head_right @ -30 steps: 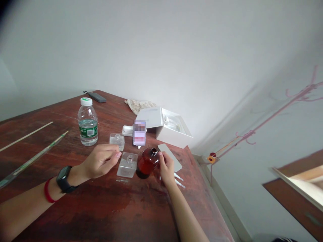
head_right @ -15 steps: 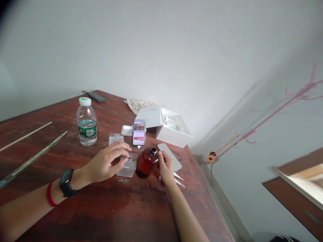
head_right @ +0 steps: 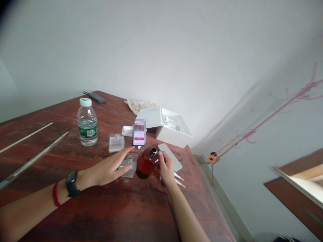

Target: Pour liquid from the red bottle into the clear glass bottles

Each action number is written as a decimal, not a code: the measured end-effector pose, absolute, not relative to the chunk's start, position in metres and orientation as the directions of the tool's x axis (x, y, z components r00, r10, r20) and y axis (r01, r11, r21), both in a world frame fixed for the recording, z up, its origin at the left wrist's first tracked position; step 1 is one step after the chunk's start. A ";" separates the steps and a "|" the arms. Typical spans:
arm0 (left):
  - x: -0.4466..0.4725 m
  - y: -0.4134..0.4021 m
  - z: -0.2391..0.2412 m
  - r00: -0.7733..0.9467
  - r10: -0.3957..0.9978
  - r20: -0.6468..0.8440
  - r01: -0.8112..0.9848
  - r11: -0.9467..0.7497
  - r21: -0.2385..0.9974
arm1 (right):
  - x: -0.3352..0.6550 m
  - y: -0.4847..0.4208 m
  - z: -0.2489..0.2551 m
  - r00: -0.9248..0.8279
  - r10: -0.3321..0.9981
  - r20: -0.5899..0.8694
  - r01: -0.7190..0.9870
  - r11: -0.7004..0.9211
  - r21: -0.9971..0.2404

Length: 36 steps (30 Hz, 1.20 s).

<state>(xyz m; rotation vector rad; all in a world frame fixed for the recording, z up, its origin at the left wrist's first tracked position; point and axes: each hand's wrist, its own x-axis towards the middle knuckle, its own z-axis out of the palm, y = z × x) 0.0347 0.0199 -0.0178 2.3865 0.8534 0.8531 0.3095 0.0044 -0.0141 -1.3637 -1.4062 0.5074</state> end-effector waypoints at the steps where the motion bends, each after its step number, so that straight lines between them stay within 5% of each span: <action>1: 0.034 0.020 -0.016 0.619 0.679 0.395 0.387 -0.701 0.599 | 0.310 0.004 -0.014 0.216 0.899 0.381 0.444 0.257 -0.858; 36: 0.034 0.021 -0.012 0.651 0.682 0.333 0.397 -0.680 0.617 | 0.318 0.009 -0.027 0.199 0.927 0.316 0.374 0.226 -0.899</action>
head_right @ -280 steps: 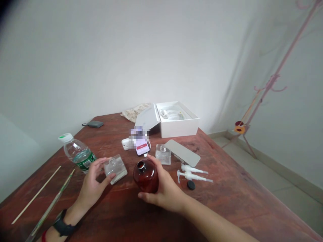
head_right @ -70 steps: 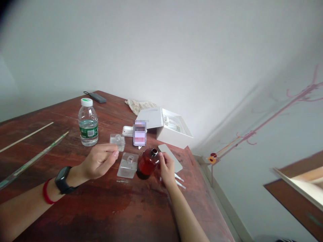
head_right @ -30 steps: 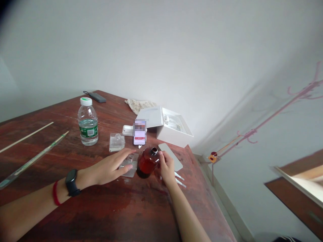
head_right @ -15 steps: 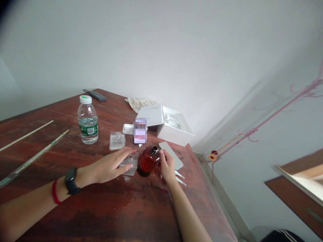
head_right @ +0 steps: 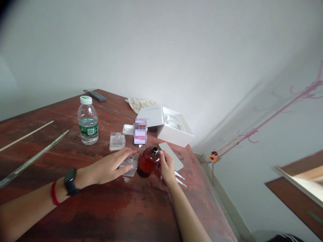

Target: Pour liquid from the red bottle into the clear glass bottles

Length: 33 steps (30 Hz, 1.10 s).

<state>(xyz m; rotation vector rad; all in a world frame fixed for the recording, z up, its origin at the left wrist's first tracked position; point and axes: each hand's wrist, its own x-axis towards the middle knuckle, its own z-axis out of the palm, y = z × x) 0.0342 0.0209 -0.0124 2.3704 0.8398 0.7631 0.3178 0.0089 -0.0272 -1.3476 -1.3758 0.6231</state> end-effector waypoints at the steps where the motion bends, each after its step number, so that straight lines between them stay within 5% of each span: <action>1: 0.034 0.021 -0.012 0.650 0.681 0.336 0.395 -0.681 0.617 | 0.318 0.009 -0.028 0.199 0.928 0.314 0.374 0.225 -0.900; 21: 0.034 0.022 -0.013 0.654 0.677 0.338 0.394 -0.686 0.612 | 0.315 0.008 -0.030 0.169 0.938 0.304 0.349 0.232 -0.908; 27: 0.034 0.021 -0.011 0.649 0.679 0.343 0.385 -0.682 0.621 | 0.323 0.001 -0.028 -0.059 0.951 0.303 0.285 0.308 -0.908; 30: 0.034 0.020 -0.008 0.647 0.683 0.339 0.390 -0.679 0.623 | 0.328 -0.002 -0.025 -0.216 0.942 0.255 0.375 0.322 -0.869; 33: 0.033 0.019 -0.006 0.647 0.681 0.343 0.389 -0.682 0.619 | 0.326 -0.003 -0.024 -0.196 0.953 0.230 0.452 0.296 -0.841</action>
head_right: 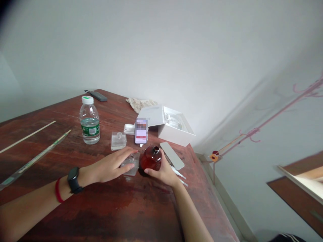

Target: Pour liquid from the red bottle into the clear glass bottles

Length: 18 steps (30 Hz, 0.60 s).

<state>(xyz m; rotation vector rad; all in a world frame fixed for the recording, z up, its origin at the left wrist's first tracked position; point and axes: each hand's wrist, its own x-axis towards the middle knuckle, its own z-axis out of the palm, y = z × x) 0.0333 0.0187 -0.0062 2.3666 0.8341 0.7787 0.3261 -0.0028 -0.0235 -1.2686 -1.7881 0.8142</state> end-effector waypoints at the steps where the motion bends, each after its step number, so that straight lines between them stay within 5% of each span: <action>1: 0.033 0.019 -0.006 0.645 0.681 0.346 0.389 -0.683 0.618 | 0.324 -0.003 -0.023 -0.188 0.952 0.242 0.458 0.303 -0.836; 18: 0.033 0.020 -0.008 0.644 0.679 0.351 0.379 -0.682 0.625 | 0.313 0.004 -0.019 0.251 0.827 0.503 0.467 0.352 -0.811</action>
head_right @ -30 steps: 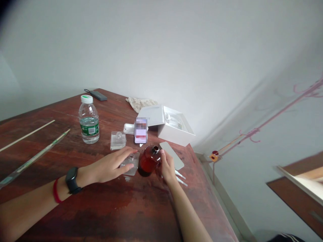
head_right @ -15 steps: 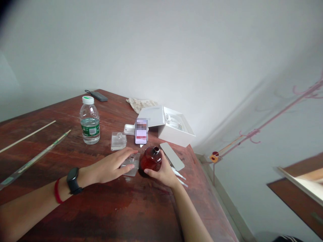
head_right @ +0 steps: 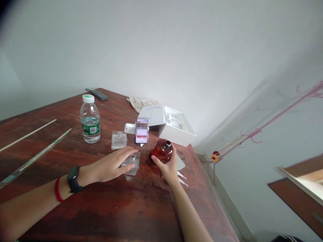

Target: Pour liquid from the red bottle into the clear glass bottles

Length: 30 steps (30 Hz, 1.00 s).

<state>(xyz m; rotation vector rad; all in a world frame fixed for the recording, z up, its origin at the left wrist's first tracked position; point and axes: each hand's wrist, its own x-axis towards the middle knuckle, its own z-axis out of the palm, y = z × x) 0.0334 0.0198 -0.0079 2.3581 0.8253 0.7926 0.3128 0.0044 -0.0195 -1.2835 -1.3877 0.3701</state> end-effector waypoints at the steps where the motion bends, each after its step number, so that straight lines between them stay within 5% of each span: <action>1: 0.033 0.020 -0.008 0.646 0.678 0.351 0.377 -0.683 0.626 | 0.313 0.005 -0.021 0.262 0.821 0.507 0.479 0.346 -0.807; 30: 0.034 0.019 -0.006 0.624 0.697 0.353 0.401 -0.674 0.621 | 0.309 0.004 -0.029 0.201 0.833 0.515 0.542 0.344 -0.767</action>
